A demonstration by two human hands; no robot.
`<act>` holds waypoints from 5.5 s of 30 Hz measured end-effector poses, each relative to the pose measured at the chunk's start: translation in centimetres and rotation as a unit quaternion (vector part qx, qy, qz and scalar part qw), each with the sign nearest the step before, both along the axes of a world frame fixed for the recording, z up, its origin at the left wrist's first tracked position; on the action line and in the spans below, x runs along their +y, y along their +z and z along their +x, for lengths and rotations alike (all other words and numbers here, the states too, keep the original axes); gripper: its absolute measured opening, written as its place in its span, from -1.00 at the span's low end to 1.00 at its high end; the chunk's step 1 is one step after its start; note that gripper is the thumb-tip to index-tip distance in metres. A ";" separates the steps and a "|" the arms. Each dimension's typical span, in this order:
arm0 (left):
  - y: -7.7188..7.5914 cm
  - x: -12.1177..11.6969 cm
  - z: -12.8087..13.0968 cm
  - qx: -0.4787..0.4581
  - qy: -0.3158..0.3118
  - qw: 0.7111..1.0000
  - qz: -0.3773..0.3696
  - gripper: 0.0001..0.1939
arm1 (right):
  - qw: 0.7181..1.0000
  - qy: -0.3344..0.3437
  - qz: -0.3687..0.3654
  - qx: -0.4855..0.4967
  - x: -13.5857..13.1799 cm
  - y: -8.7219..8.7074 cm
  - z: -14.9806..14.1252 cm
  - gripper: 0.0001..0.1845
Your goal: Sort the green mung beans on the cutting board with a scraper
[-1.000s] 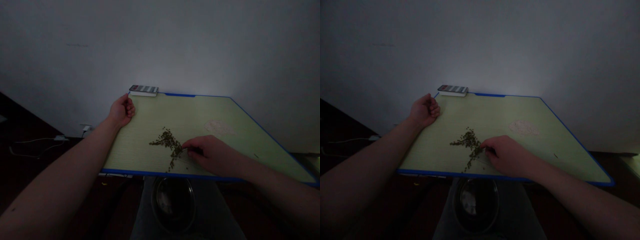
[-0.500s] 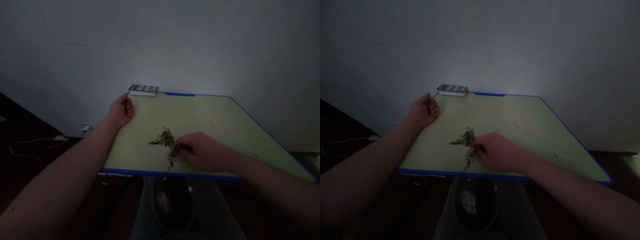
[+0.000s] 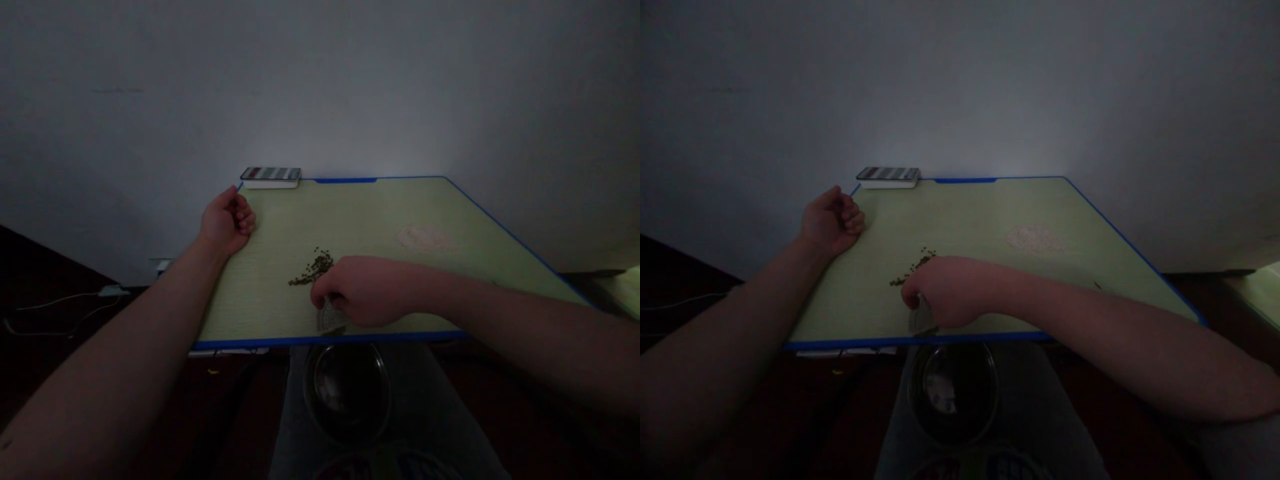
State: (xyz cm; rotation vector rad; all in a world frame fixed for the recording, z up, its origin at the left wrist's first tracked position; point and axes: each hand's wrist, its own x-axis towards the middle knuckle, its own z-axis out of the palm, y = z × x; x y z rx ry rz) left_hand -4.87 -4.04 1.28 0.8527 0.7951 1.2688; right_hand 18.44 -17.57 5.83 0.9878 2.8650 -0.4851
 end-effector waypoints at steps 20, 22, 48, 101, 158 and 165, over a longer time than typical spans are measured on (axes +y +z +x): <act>-0.1 0.0 0.0 0.010 -0.003 1.000 0.016 -0.69 | 0.980 -0.149 -0.043 0.124 -4.3 0.0 3.9 -0.71; -0.1 0.0 0.0 0.009 -0.002 1.000 0.014 -0.69 | 0.958 -0.225 0.019 0.175 -5.0 -0.5 5.7 -0.72; -0.3 0.4 -0.2 0.003 -0.009 1.000 0.019 -0.70 | 0.908 -0.173 0.372 0.081 -10.5 -6.7 2.9 -0.63; -0.3 0.3 -0.3 -0.003 -0.010 1.000 0.006 -0.73 | 0.901 -0.280 0.329 -0.034 -3.2 -4.0 8.4 -0.69; -0.2 0.3 -0.2 0.014 -0.005 1.000 0.011 -0.71 | 0.914 -0.355 -0.059 0.187 -4.6 -3.4 9.9 -0.81; -0.2 0.2 -0.2 0.009 0.004 1.000 0.006 -0.71 | 0.923 -0.331 -0.023 0.194 -3.6 -3.3 7.5 -0.76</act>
